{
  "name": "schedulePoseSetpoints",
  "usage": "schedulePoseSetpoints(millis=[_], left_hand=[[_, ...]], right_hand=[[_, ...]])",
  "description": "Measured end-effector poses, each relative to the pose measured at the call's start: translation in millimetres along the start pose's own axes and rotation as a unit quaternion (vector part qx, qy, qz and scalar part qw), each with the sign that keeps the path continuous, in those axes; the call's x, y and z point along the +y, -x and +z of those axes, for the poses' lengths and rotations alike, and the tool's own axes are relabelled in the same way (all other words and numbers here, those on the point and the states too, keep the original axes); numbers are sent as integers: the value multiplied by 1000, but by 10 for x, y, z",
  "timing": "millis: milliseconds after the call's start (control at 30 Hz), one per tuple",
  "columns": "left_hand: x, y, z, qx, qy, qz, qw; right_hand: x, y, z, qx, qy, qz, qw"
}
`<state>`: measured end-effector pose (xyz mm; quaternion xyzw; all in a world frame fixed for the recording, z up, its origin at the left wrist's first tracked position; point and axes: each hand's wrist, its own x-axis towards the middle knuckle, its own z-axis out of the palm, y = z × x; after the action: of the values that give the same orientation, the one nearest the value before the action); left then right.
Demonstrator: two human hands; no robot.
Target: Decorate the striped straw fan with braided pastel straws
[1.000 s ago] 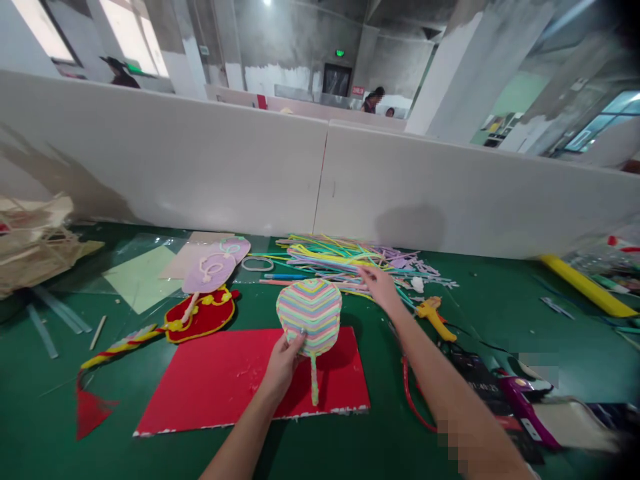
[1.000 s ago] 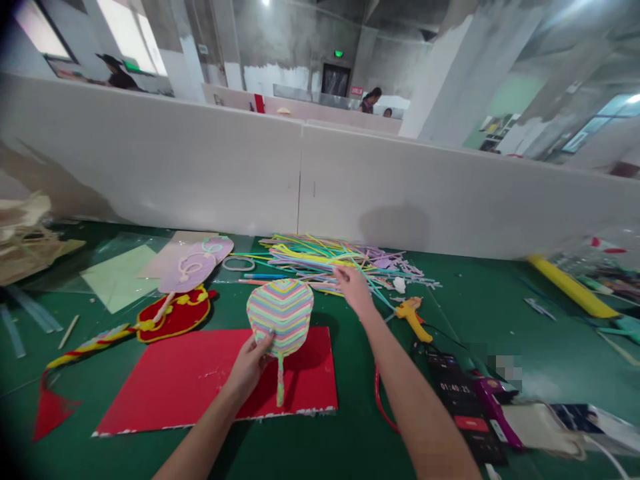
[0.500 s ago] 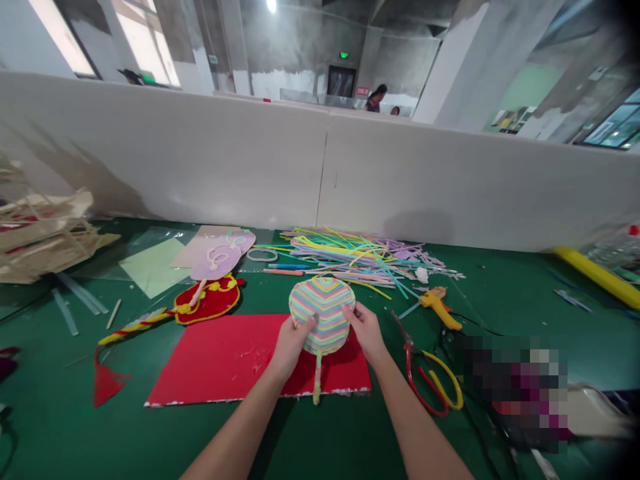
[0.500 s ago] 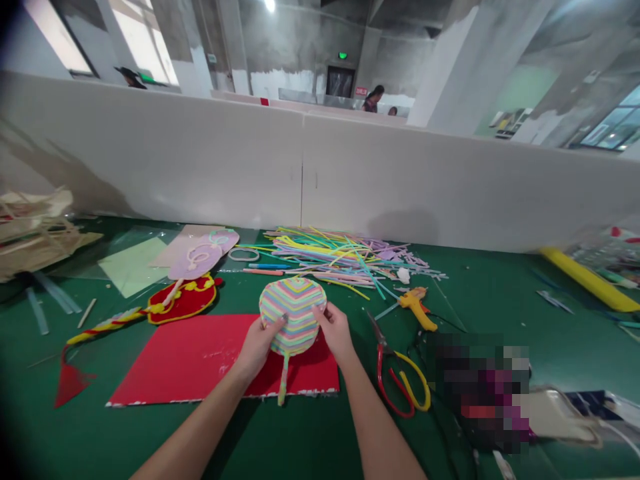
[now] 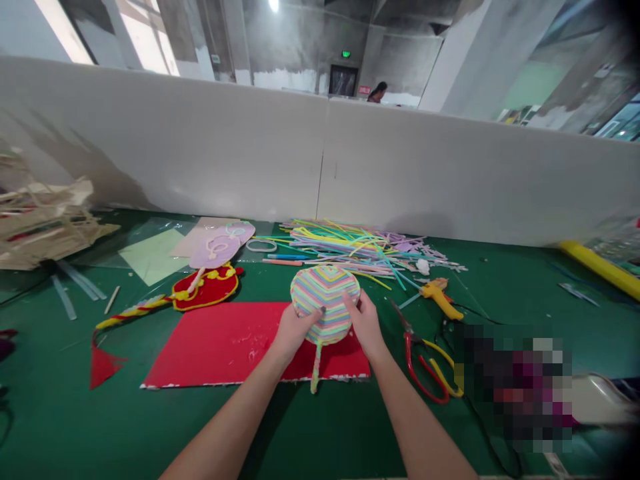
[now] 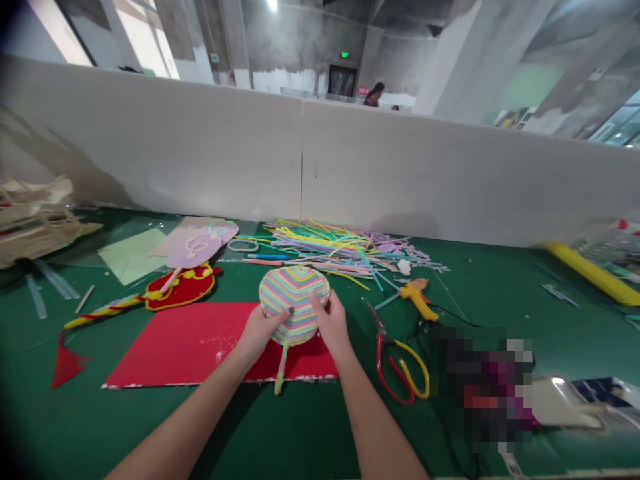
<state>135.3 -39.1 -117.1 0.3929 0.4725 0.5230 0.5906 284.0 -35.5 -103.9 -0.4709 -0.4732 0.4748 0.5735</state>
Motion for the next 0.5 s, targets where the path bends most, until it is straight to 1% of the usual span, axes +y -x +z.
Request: schedulePoseSetpoints(millis=[133, 233, 333, 433, 500], left_hand=[[-10, -2, 8, -11, 0, 0, 1000], [-35, -24, -2, 15, 14, -15, 1000], [-34, -33, -24, 37, 20, -12, 999], [8, -30, -53, 59, 6, -1, 998], [42, -30, -73, 81, -5, 17, 997]], right_hand=[[22, -6, -16, 15, 19, -16, 1000], [15, -12, -9, 0, -1, -32, 999], [8, -18, 14, -11, -7, -34, 999], [30, -14, 46, -25, -5, -30, 999], [58, 7, 73, -41, 8, -31, 999]])
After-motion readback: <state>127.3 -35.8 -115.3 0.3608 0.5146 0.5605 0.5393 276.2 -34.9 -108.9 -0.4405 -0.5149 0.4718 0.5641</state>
